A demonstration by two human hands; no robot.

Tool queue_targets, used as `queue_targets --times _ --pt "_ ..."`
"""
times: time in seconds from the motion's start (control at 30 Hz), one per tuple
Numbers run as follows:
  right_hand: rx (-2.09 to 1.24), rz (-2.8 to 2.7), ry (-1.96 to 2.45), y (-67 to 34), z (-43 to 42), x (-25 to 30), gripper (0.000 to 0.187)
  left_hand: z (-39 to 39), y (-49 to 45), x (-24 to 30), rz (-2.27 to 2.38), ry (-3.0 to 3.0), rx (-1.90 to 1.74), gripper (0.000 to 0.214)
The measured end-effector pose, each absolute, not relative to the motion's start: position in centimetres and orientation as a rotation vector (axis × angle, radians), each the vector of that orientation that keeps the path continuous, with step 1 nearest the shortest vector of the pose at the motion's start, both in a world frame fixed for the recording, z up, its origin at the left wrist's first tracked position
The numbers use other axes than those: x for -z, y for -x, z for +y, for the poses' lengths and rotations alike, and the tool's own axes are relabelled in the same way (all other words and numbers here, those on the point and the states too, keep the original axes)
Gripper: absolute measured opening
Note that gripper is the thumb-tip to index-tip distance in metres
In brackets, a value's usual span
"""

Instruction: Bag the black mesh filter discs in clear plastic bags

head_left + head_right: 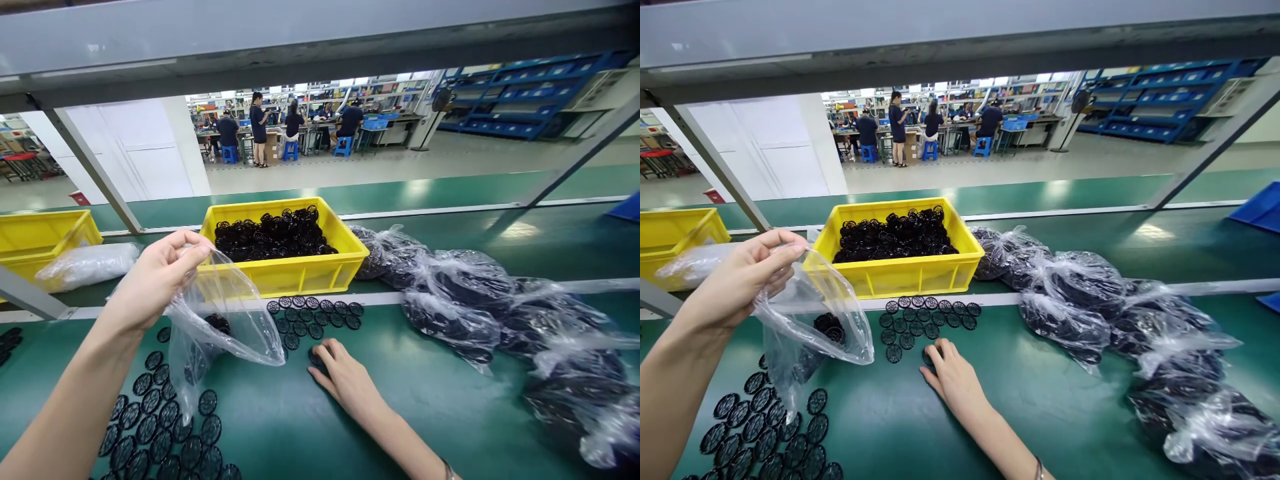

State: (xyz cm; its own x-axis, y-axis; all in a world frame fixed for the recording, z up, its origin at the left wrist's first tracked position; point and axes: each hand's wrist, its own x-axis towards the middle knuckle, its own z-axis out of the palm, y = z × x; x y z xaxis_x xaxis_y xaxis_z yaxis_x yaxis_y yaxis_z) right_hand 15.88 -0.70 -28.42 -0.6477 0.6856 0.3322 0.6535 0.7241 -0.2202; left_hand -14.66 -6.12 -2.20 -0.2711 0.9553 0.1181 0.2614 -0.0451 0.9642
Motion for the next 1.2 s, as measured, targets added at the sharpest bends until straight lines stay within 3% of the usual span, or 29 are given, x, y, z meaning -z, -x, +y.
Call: queue_targets --times 0.1,0.3,0.53,0.73,0.97,1.2 --pt "-0.254 -2.502 1.062 -16.2 -0.2 27.7 0.005 -6.0 15.1 2.4 1.579 -1.285 -1.371 0.025" --pt "-0.127 -2.434 1.169 -15.5 3.0 27.0 0.031 -5.8 15.4 3.0 1.571 -1.253 -1.347 0.025" --pt "-0.029 -2.578 1.172 -15.7 2.7 27.9 0.011 -5.6 15.3 3.0 1.544 -1.252 -1.364 0.022" --pt "-0.095 -2.654 0.987 -13.4 4.0 25.9 0.035 -5.6 15.3 3.2 1.535 -1.255 -1.361 0.02" --pt "-0.166 -2.663 0.967 -14.4 3.4 26.9 0.015 -5.9 15.7 3.4 1.545 -1.24 -1.382 0.022" --pt "-0.201 -2.789 0.778 -12.1 2.5 25.6 0.041 -6.1 15.4 3.3 1.557 -1.252 -1.372 0.022"
